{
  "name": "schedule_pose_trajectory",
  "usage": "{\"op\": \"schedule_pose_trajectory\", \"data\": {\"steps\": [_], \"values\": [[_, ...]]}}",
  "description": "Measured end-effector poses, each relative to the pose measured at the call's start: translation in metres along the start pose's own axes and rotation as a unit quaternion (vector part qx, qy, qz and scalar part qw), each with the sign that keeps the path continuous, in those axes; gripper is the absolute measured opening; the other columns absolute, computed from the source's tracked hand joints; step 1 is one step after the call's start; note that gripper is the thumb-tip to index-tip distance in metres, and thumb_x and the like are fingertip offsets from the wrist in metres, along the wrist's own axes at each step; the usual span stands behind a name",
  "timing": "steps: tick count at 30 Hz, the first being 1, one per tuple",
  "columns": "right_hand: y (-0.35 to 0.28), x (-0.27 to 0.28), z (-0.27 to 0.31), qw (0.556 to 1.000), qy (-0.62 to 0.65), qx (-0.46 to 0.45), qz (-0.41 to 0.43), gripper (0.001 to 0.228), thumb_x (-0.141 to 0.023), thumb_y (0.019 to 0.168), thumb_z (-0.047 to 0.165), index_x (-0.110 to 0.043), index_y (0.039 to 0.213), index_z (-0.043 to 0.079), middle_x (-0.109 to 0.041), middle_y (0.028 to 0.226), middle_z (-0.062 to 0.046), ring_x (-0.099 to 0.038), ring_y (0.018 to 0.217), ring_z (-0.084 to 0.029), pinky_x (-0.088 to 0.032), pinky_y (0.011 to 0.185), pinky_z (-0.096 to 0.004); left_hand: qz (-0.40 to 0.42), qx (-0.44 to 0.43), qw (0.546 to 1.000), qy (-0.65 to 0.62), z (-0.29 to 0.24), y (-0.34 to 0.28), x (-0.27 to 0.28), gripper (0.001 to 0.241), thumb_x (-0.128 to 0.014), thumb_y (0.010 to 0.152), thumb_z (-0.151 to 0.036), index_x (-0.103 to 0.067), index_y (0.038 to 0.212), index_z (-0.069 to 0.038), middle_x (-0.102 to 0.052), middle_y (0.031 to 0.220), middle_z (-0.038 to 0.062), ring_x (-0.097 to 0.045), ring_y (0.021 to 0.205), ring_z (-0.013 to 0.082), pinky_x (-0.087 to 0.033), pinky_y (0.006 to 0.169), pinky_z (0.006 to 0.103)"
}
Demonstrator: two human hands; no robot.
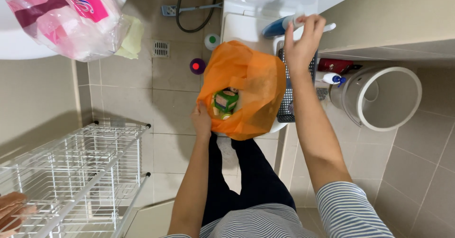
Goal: The person unpacks various bathroom supplies from an orange plastic bag and places them on the toilet tank and a black plastic basket. Items include paper towels, toothpaste, cleaning sprays, and other toiletries. The person then folds the empty orange bag.
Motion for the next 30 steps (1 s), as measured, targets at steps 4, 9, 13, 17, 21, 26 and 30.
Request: {"op": "schedule_pose_trajectory", "data": {"steps": [4,9,13,17,21,26,30], "values": [[-0.092,-0.012,0.061,0.968,0.127,0.117,0.182,0.011,-0.069,0.091,0.001,-0.066,0.101,0.003,-0.065,0.098,-0.013,-0.065,0.092,-0.033,-0.053,0.081,-0.041,0.061,-0.005,0.997,0.055,0.016,0.000,-0.010,0.050,-0.050,0.111,-0.039,-0.064,0.090,0.004,-0.058,0.074,0.001,-0.052,0.070,0.0103,-0.047,0.065,0.0305],[-0.177,-0.042,0.051,0.898,-0.090,0.098,0.419,0.036,-0.069,0.074,0.019,-0.074,0.109,0.015,-0.073,0.100,-0.010,-0.070,0.090,-0.030,-0.056,0.075,-0.044,0.122,-0.069,0.986,0.091,-0.026,-0.018,-0.023,0.039,-0.051,0.110,-0.034,-0.064,0.096,0.000,-0.055,0.069,0.003,-0.048,0.063,0.0115,-0.043,0.058,0.0316],[-0.188,-0.047,-0.028,0.902,-0.232,0.043,0.362,0.036,-0.073,0.087,0.032,-0.072,0.117,0.012,-0.071,0.107,-0.018,-0.068,0.092,-0.036,-0.056,0.074,-0.045,0.122,-0.126,0.983,0.046,-0.034,-0.019,-0.026,0.038,-0.051,0.109,-0.033,-0.066,0.107,0.001,-0.068,0.081,0.004,-0.059,0.073,0.0107,-0.050,0.066,0.0319],[-0.199,-0.064,-0.067,0.811,-0.199,-0.200,0.513,0.049,-0.066,0.098,0.049,-0.065,0.131,0.013,-0.069,0.126,-0.015,-0.065,0.115,-0.037,-0.052,0.098,-0.048,0.125,-0.085,0.982,0.115,-0.030,-0.016,-0.031,0.042,-0.052,0.108,-0.036,-0.068,0.105,0.003,-0.065,0.074,0.011,-0.057,0.068,0.0151,-0.049,0.065,0.0354],[-0.207,-0.089,-0.058,0.835,-0.163,-0.158,0.502,0.073,-0.075,0.084,0.055,-0.058,0.138,0.009,-0.059,0.136,-0.024,-0.056,0.121,-0.048,-0.046,0.095,-0.055,0.122,-0.094,0.983,0.103,-0.031,-0.012,-0.031,0.044,-0.051,0.106,-0.038,-0.068,0.114,0.001,-0.071,0.080,0.009,-0.063,0.072,0.0138,-0.052,0.068,0.0331],[-0.211,-0.090,-0.053,0.836,-0.165,-0.231,0.469,0.065,-0.076,0.082,0.056,-0.065,0.126,0.010,-0.067,0.125,-0.019,-0.064,0.113,-0.040,-0.052,0.089,-0.048,0.116,-0.066,0.986,0.096,-0.024,-0.010,-0.030,0.045,-0.051,0.108,-0.039,-0.069,0.109,0.002,-0.070,0.079,0.011,-0.061,0.072,0.0155,-0.051,0.068,0.0343],[-0.252,-0.103,-0.094,0.853,-0.127,-0.307,0.403,0.044,-0.075,0.089,0.042,-0.071,0.124,0.015,-0.072,0.120,-0.016,-0.068,0.107,-0.036,-0.056,0.088,-0.047,0.099,-0.089,0.986,0.098,-0.024,-0.010,-0.029,0.045,-0.051,0.107,-0.039,-0.070,0.111,0.002,-0.071,0.080,0.011,-0.063,0.073,0.0158,-0.051,0.069,0.0341]]}}
Point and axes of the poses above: each hand's wrist, its own y-axis towards the middle knuckle, its own x-axis out of the back of the hand, z = x × y, the point moved 6 cm from there along y, towards the middle knuckle
